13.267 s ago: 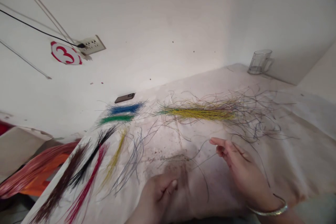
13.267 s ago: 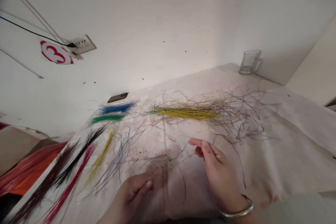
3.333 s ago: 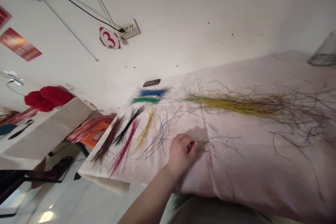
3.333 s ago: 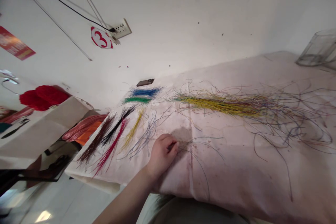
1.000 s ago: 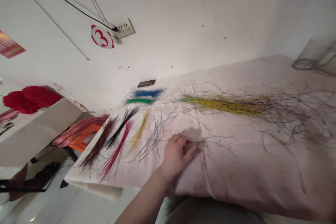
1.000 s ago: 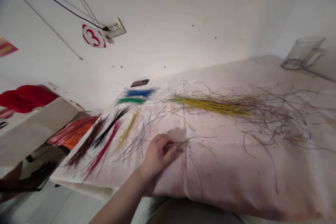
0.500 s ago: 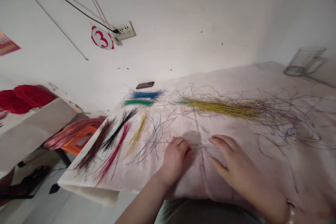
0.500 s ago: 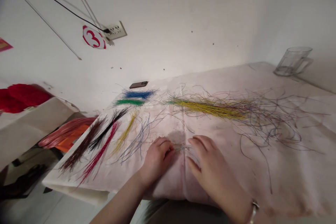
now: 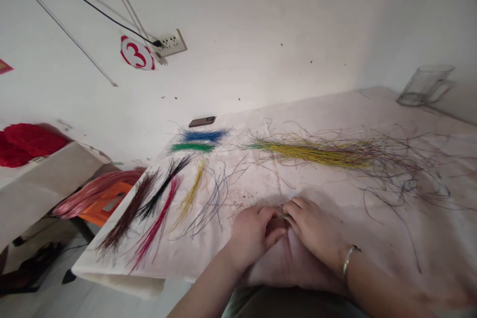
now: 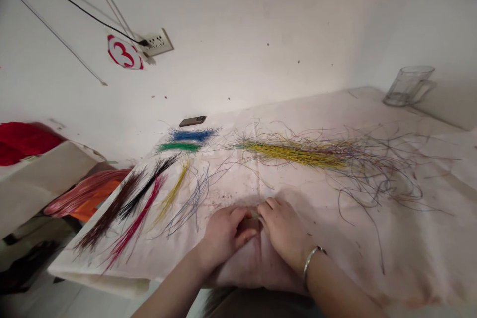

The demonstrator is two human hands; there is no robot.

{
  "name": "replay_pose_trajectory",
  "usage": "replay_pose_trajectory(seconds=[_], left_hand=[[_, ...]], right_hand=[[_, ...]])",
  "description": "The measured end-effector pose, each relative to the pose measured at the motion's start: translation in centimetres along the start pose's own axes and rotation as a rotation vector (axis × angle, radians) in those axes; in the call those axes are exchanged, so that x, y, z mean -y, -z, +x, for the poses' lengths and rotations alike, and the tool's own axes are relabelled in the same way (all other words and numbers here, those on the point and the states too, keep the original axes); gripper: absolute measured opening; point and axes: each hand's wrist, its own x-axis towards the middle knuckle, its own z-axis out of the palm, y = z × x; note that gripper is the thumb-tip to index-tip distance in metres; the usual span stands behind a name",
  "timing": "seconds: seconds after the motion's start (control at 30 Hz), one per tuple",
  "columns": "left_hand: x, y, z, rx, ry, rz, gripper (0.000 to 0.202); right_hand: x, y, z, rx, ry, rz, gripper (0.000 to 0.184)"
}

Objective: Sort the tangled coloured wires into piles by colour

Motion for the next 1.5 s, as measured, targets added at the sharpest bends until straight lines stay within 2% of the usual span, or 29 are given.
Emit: replay_pose_trajectory(seconds=[0.13, 0.23, 0.33, 0.47, 0.63, 0.73, 0.87, 1.13, 1.23, 1.37, 1.5], left_hand=[[0.1, 0.1, 0.0, 0.007, -0.019, -0.063, 0.016], [0.3, 0.3, 0.0, -0.035, -0.005, -0.136, 0.024], [0.4, 0.5, -0.1, -0.051, 0.017, -0.194, 0.027], [0.2, 0.8, -0.3, -0.04, -0.037, -0.222, 0.031], [-0.1, 0.7, -0.4, 0.024, -0.109, -0.05, 0.038], [0.0, 0.5, -0.4, 0.059, -0.187, 0.035, 0.033], [0.0, 0.6, -0.3, 0.07, -0.254, 0.032, 0.027], [0.1, 2.9, 1.7, 0.106, -0.331, 0.01, 0.02], [0.9, 2.7, 2.8, 0.094, -0.329, 0.119, 0.022], [2.2, 2.1, 3.4, 0.138, -0.356, 0.354, 0.027], [2.9, 2.0, 3.5, 0.148, -0.347, 0.417, 0.027]], right_hand=[[0.0, 0.5, 0.0, 0.037, 0.03, -0.017, 0.021], [-0.2, 0.7, -0.4, 0.074, 0.025, 0.001, 0.023], [-0.6, 0.9, -0.8, 0.066, 0.007, 0.036, 0.023], [-1.3, 1.1, -1.2, 0.062, 0.054, 0.061, 0.027], [-2.4, 1.7, -2.2, 0.116, 0.163, -0.048, 0.028], [-3.3, 1.9, -3.4, 0.14, 0.229, -0.181, 0.022], [-5.5, 2.4, -4.8, 0.153, 0.287, -0.336, 0.026], [-8.9, 4.7, -4.2, 0.072, 0.273, -0.308, 0.023], [-9.7, 4.8, -3.5, 0.063, 0.237, -0.326, 0.023], [-10.8, 4.2, -3.0, 0.068, 0.208, -0.375, 0.021], [-11.0, 4.0, -2.7, 0.067, 0.21, -0.397, 0.02]])
